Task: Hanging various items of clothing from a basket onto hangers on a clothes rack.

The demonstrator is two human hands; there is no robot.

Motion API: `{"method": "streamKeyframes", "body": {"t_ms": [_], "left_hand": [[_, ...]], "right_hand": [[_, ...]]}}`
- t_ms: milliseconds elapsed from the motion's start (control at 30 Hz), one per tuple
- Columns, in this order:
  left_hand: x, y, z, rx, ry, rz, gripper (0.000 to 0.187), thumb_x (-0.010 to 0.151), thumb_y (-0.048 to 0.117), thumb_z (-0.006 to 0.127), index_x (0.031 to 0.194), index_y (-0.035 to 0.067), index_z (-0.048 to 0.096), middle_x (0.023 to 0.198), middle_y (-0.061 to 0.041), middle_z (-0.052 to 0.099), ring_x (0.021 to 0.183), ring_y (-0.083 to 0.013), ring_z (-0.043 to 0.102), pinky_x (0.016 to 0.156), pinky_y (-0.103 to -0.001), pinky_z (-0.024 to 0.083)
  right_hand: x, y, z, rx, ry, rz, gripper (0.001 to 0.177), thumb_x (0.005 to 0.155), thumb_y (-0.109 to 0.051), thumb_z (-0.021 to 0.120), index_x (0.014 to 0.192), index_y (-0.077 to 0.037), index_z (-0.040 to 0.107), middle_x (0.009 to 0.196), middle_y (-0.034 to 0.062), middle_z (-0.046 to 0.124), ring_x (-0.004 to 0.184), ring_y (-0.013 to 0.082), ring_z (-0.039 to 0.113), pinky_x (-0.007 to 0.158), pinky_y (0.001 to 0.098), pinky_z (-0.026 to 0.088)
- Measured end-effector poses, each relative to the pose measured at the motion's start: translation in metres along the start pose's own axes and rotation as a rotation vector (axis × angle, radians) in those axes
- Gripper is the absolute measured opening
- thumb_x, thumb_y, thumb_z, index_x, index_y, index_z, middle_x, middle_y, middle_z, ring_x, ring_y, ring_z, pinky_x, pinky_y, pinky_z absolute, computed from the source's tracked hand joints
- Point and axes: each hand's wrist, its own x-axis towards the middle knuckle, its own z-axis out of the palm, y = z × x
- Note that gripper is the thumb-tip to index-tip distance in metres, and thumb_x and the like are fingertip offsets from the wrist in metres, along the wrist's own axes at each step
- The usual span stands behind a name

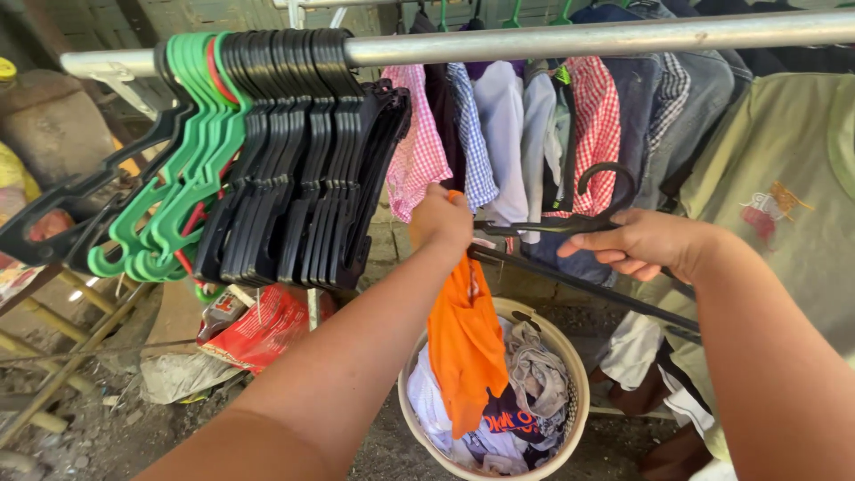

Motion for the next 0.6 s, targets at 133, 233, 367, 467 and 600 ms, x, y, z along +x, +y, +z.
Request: {"method": "streamKeyframes", "body": {"t_ms": [133, 233, 367, 467, 600], "left_hand": [[-0.016, 0.017, 0.015, -0.019, -0.079, 0.185, 0.030, 0.089, 0.035, 0.061, 0.105, 0.010, 0.065, 0.100, -0.017, 0.076, 0.097, -0.0380, 0.072, 0.087, -0.049, 0.055], [-0.033, 0.032, 0.013, -0.190, -0.233, 0.387, 0.033, 0.092, 0.036, 0.061, 0.105, 0.007, 0.068, 0.089, -0.019, 0.075, 0.087, -0.0373, 0.075, 0.080, -0.046, 0.058], [-0.029, 0.041, -0.008, -0.164, -0.082, 0.736, 0.033, 0.092, 0.042, 0.063, 0.106, 0.014, 0.072, 0.094, -0.015, 0.077, 0.088, -0.0336, 0.074, 0.083, -0.044, 0.055], [-0.012, 0.037, -0.023, -0.015, 0.146, 1.104, 0.032, 0.083, 0.046, 0.072, 0.103, 0.020, 0.075, 0.099, -0.011, 0.077, 0.089, -0.0315, 0.070, 0.086, -0.044, 0.044], [-0.010, 0.042, -0.040, 0.091, -0.287, 1.147, 0.043, 0.078, 0.057, 0.079, 0.096, 0.018, 0.077, 0.081, -0.006, 0.074, 0.083, -0.0269, 0.069, 0.090, -0.047, 0.037]], "right_hand": [[0.033, -0.007, 0.028, -0.005, -0.061, -0.161, 0.041, 0.095, -0.033, 0.066, 0.127, -0.008, 0.074, 0.064, -0.0054, 0.028, 0.050, 0.0076, 0.024, 0.042, 0.0264, 0.016], [0.050, -0.009, 0.051, -0.201, 0.236, -0.106, 0.041, 0.099, -0.037, 0.066, 0.120, -0.002, 0.067, 0.090, -0.0021, 0.066, 0.081, 0.0103, 0.061, 0.063, 0.0244, 0.048], [0.076, 0.018, 0.034, 0.256, 0.123, -0.279, 0.029, 0.099, -0.025, 0.061, 0.115, -0.002, 0.065, 0.109, 0.0085, 0.067, 0.102, 0.0179, 0.069, 0.086, 0.0338, 0.056], [0.073, 0.025, 0.024, 0.365, 0.075, -0.335, 0.029, 0.096, -0.019, 0.065, 0.119, 0.000, 0.066, 0.114, 0.0104, 0.067, 0.101, 0.0187, 0.068, 0.091, 0.0331, 0.056], [0.065, 0.037, 0.025, 0.511, -0.026, -0.384, 0.053, 0.084, -0.019, 0.068, 0.134, 0.000, 0.064, 0.132, 0.0164, 0.066, 0.115, 0.0255, 0.065, 0.099, 0.0373, 0.053]]}}
